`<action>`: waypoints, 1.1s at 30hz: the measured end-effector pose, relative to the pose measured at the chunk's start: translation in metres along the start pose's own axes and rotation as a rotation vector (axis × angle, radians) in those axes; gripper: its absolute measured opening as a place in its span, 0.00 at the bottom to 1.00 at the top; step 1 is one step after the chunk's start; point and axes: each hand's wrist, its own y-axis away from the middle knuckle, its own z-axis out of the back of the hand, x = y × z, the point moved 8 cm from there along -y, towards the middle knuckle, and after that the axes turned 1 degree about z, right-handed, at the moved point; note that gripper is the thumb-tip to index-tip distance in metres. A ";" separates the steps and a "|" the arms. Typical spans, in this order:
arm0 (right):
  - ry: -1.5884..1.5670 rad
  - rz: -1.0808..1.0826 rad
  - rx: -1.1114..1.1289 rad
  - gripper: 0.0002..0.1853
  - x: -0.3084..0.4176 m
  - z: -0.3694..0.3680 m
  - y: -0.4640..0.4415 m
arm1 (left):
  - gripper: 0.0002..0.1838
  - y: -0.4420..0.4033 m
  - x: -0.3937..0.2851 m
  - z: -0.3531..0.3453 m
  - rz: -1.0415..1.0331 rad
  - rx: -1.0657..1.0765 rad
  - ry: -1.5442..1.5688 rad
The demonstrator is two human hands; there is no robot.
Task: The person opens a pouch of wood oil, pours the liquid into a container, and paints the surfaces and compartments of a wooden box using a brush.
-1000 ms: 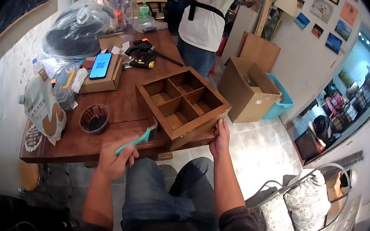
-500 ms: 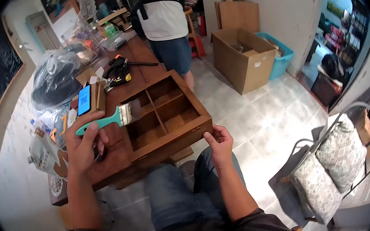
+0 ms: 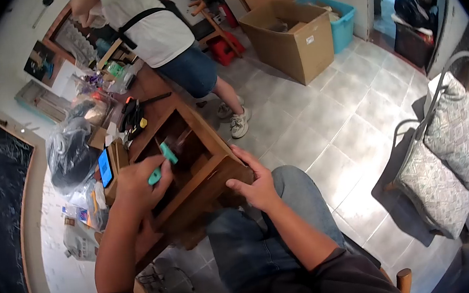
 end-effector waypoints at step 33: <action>0.076 0.070 0.003 0.39 0.001 0.003 0.001 | 0.11 -0.001 -0.037 -0.002 -0.275 0.061 -0.197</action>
